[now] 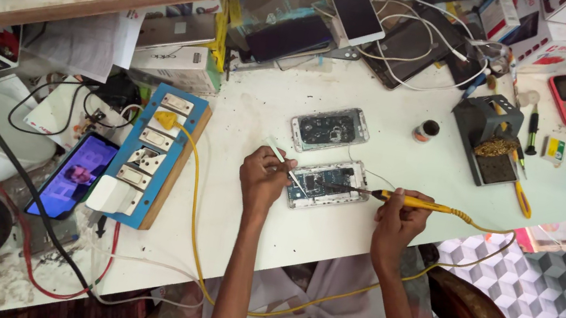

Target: The person sits at a repair workbench and solders components on a disassembled smartphone motherboard, holding the board steady with a probe in one hand while applying a soldering iron with the other. A second disassembled phone lies nearby and a phone plays a video beside the work area.

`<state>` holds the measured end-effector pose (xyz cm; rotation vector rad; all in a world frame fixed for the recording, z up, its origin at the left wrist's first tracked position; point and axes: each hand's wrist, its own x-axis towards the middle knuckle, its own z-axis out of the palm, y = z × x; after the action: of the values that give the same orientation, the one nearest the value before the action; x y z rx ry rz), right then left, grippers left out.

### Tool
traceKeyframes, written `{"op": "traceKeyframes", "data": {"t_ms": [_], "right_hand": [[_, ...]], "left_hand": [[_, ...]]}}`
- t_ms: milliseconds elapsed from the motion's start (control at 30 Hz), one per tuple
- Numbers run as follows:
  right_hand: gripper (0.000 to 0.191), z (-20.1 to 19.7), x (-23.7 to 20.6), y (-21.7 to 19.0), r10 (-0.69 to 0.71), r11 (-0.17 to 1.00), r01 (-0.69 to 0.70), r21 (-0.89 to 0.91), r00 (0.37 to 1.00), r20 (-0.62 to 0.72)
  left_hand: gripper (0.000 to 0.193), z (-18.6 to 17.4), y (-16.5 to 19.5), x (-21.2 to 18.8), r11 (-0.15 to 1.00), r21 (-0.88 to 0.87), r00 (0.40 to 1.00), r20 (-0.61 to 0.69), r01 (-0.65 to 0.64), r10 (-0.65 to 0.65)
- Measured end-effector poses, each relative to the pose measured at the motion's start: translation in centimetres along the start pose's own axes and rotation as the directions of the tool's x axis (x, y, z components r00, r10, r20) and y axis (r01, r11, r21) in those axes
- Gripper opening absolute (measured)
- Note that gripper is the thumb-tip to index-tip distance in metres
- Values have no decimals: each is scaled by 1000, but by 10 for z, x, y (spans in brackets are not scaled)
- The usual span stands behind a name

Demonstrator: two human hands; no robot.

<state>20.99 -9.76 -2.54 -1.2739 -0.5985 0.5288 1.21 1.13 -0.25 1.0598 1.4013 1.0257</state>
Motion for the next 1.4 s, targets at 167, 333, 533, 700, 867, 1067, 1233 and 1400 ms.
{"op": "traceKeyframes", "data": {"t_ms": [167, 333, 533, 700, 867, 1067, 1233, 1400], "right_hand": [[15, -2, 1, 3, 8, 999, -9, -33, 1000, -15], [15, -2, 0, 4, -18, 1000, 18, -16, 1000, 0], [16, -1, 0, 6, 20, 1000, -20, -6, 1000, -23], [16, -3, -1, 5, 16, 997, -19, 78, 999, 32], [16, 2, -1, 6, 22, 999, -23, -42, 999, -30], [17, 3, 0, 6, 28, 1000, -28, -2, 999, -32], [17, 2, 1, 6, 30, 998, -32, -46, 999, -39], [17, 4, 1, 4, 27, 999, -29, -42, 999, -44]], "left_hand": [[17, 1, 1, 1, 999, 48, 1000, -12, 12, -11], [20, 1, -1, 1, 998, 53, 1000, 6, -26, 25], [19, 1, -5, 0, 999, 41, 1000, -16, -12, 13], [20, -3, -7, -1, 997, 71, 1000, 5, -14, 14], [22, -5, -1, -1, 998, 64, 1000, 24, -18, 16], [23, -4, 4, -1, 998, 69, 1000, 20, 7, -9], [22, -4, -3, 2, 1000, 21, 1000, 26, -8, 7], [21, -5, -4, 5, 999, 40, 1000, 24, 12, -13]]}}
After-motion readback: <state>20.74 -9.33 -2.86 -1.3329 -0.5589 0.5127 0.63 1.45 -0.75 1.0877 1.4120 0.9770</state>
